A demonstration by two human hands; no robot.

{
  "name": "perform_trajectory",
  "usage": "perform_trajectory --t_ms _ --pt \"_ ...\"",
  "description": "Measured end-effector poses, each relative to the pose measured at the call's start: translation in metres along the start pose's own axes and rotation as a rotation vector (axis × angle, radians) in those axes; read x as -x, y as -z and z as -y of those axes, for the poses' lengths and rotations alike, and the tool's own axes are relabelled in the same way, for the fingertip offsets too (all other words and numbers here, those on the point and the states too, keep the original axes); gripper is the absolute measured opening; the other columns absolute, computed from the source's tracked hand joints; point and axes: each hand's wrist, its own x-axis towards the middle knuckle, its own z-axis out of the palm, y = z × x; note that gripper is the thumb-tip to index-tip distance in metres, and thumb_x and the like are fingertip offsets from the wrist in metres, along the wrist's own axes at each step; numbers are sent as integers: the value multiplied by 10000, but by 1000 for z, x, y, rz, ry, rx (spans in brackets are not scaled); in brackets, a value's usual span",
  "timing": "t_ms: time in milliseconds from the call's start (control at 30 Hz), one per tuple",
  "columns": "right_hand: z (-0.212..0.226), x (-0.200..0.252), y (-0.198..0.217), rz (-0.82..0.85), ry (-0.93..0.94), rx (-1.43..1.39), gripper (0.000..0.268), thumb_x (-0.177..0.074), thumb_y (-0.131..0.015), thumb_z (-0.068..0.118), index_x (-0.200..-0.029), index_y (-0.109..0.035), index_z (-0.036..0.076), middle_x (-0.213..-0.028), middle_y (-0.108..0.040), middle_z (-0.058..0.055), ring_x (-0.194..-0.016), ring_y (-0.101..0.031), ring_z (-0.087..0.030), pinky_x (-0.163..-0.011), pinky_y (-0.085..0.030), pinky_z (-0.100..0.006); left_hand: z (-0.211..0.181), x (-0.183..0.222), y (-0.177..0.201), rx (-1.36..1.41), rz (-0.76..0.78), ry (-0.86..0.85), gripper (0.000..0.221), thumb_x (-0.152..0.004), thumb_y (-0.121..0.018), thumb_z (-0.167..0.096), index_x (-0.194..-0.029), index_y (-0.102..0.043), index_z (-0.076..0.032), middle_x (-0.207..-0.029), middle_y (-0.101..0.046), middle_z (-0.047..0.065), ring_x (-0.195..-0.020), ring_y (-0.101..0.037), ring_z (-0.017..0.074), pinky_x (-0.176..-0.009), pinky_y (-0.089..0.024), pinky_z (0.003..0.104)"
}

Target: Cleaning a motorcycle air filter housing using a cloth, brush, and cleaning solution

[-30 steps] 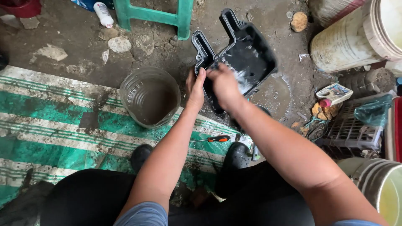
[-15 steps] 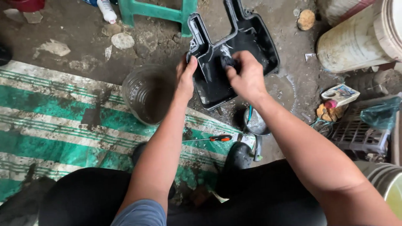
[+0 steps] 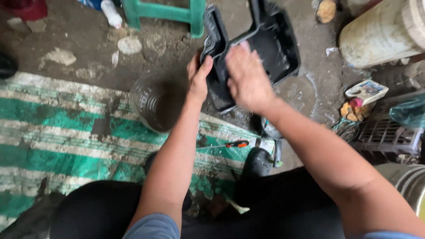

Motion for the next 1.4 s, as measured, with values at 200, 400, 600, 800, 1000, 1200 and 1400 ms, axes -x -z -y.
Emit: perform_trajectory --t_ms 200,400,600,800,1000,1200,1400 --pt "26 26 -19 93 100 -21 866 -986 -558 349 -1718 -374 -73 -1827 -289 -292 -1707 -264 -441 -1307 -290 -646 9 2 6 42 -179 114 516 -1073 -732 -531 -1282 -768 -61 -1187 -778 110 -1141 -690 231 -1074 -534 451" --pt "37 31 -22 154 156 -22 732 -808 -617 371 -1505 -655 151 -1495 -590 -73 -1295 -540 -298 -956 -427 -478 24 -1 -9 123 -362 264 666 -1038 -810 -495 -1426 -716 39 -1417 -723 247 -1320 -663 322 -1188 -497 516" --pt "35 29 -88 327 -109 -376 1052 -647 -845 409 -1594 -513 94 -1361 -671 -73 -1212 -670 -323 -948 -571 -474 31 19 -16 112 -349 369 731 -1026 -803 -533 -1444 -696 57 -1489 -681 300 -1415 -639 407 -1240 -479 536" --pt "33 34 -8 289 283 -161 618 -749 -923 456 -1238 -687 161 -1218 -612 -62 -1080 -586 -314 -911 -515 -474 14 0 -13 -95 -172 579 909 -915 -801 -693 -1473 -697 18 -1494 -702 274 -1437 -646 441 -1215 -515 535" --pt "1 34 30 524 222 -11 578 -1089 -509 706 -1155 -721 172 -1222 -614 -72 -1160 -536 -299 -1028 -412 -505 -32 -26 10 -277 -53 800 1126 -736 -636 -804 -1612 -539 -104 -1714 -492 131 -1542 -536 311 -1257 -439 521" --pt "-5 47 -11 -119 25 -176 380 -1099 -699 64 -1413 -659 -145 -1398 -622 -300 -1292 -570 -466 -1131 -590 -538 -57 -34 7 -222 -151 723 1300 -671 -571 -881 -1716 -387 -129 -1817 -244 183 -1675 -328 369 -1337 -260 631" --pt "1 19 -1 -205 245 -474 242 -1013 -590 -148 -1072 -772 0 -1208 -780 -124 -1071 -691 -323 -969 -527 -399 -15 -16 -6 -10 -126 524 723 -858 -723 -617 -1347 -788 -88 -1298 -826 67 -1168 -722 174 -1056 -558 331"
